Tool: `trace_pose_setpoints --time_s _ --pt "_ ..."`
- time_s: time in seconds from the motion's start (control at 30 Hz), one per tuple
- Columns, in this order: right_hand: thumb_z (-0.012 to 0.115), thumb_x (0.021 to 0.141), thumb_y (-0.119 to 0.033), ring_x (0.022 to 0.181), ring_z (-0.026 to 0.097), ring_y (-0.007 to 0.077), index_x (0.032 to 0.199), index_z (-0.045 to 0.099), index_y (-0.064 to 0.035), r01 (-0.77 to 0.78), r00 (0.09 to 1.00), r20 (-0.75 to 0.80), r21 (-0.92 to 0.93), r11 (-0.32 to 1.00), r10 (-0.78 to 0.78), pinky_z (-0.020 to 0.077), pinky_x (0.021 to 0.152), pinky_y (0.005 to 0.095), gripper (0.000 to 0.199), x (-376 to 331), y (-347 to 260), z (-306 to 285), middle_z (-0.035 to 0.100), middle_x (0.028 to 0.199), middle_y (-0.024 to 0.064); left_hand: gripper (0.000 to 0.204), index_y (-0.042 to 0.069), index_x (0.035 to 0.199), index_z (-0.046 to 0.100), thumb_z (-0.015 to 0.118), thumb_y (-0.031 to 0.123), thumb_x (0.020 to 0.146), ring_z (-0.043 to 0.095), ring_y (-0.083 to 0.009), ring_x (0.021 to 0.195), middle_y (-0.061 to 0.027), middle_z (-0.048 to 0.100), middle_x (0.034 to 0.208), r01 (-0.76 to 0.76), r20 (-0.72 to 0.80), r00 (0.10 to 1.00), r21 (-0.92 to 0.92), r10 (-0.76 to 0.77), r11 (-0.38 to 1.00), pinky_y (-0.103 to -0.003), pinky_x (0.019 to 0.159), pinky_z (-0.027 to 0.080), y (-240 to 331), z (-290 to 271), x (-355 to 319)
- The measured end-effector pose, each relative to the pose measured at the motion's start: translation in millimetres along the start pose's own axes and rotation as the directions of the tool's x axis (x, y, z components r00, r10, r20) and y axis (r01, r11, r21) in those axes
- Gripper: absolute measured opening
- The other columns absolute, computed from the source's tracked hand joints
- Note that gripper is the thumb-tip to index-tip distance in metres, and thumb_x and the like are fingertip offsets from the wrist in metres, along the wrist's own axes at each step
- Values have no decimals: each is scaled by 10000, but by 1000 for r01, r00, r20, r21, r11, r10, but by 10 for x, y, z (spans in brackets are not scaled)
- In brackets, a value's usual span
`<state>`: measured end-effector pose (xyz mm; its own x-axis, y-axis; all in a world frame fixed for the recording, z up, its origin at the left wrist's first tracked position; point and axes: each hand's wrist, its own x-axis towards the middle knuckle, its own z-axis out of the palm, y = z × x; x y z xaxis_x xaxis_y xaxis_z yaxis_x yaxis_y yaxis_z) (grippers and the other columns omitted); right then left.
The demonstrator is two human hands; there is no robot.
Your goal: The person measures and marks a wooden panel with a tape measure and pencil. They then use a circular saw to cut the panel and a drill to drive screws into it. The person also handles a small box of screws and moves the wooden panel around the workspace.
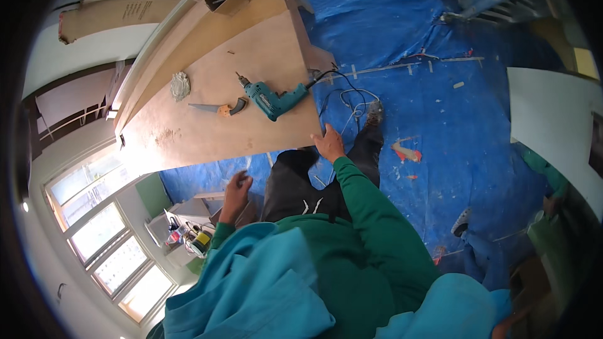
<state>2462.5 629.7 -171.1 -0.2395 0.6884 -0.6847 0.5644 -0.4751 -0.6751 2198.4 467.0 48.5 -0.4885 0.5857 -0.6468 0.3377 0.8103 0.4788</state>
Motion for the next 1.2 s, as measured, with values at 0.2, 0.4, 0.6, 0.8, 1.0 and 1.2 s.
trace_pose_setpoints --time_s 0.2,0.4,0.6,0.8,1.0,1.2 --pt "794 883 -371 1139 717 412 1321 631 76 -47 999 35 286 957 39 555 976 454 647 404 -429 -249 741 1203 276 555 -25 1419 571 746 277 988 689 -381 1178 -270 686 1300 -493 -8 865 166 502 854 -456 972 554 1813 98 1829" --pt "804 902 -324 1108 727 371 1298 645 67 -119 992 82 354 928 96 553 957 443 579 455 -247 -98 748 1193 247 856 22 1518 474 787 517 893 494 -498 1399 -321 510 1510 -686 -61 638 407 768 603 -554 1150 427 3026 877 3797" --pt "811 891 -277 1222 642 385 1414 595 -2 -22 989 -146 -234 972 -13 485 1054 483 629 276 -720 -343 671 1292 216 1145 73 1658 332 657 804 838 155 -464 1623 -289 234 1726 -402 -140 683 747 717 529 -627 1291 160 2905 1659 4646" --pt "678 927 -181 1325 543 344 1509 534 -79 532 677 115 -759 375 -727 381 1155 528 608 681 -1525 -464 561 1393 169 960 50 1629 391 729 570 896 337 -465 1556 -318 363 1658 -637 8 752 262 659 725 -550 1261 296 3117 975 4527" --pt "588 958 -166 1214 583 334 1495 526 -17 622 602 444 -782 41 -663 415 1111 494 562 994 -1613 -160 585 1288 162 536 -62 1178 707 762 391 897 741 -390 1072 -273 769 1090 -6 -508 857 -173 -85 985 -461 907 574 1989 -267 4644" --pt "749 811 -199 1083 626 338 1468 516 62 691 665 482 -686 226 -570 469 938 439 744 873 -1809 -102 600 1215 185 392 -30 922 751 803 351 847 737 -458 960 -282 762 961 -67 -439 894 51 83 996 -495 855 582 1538 -221 4801"
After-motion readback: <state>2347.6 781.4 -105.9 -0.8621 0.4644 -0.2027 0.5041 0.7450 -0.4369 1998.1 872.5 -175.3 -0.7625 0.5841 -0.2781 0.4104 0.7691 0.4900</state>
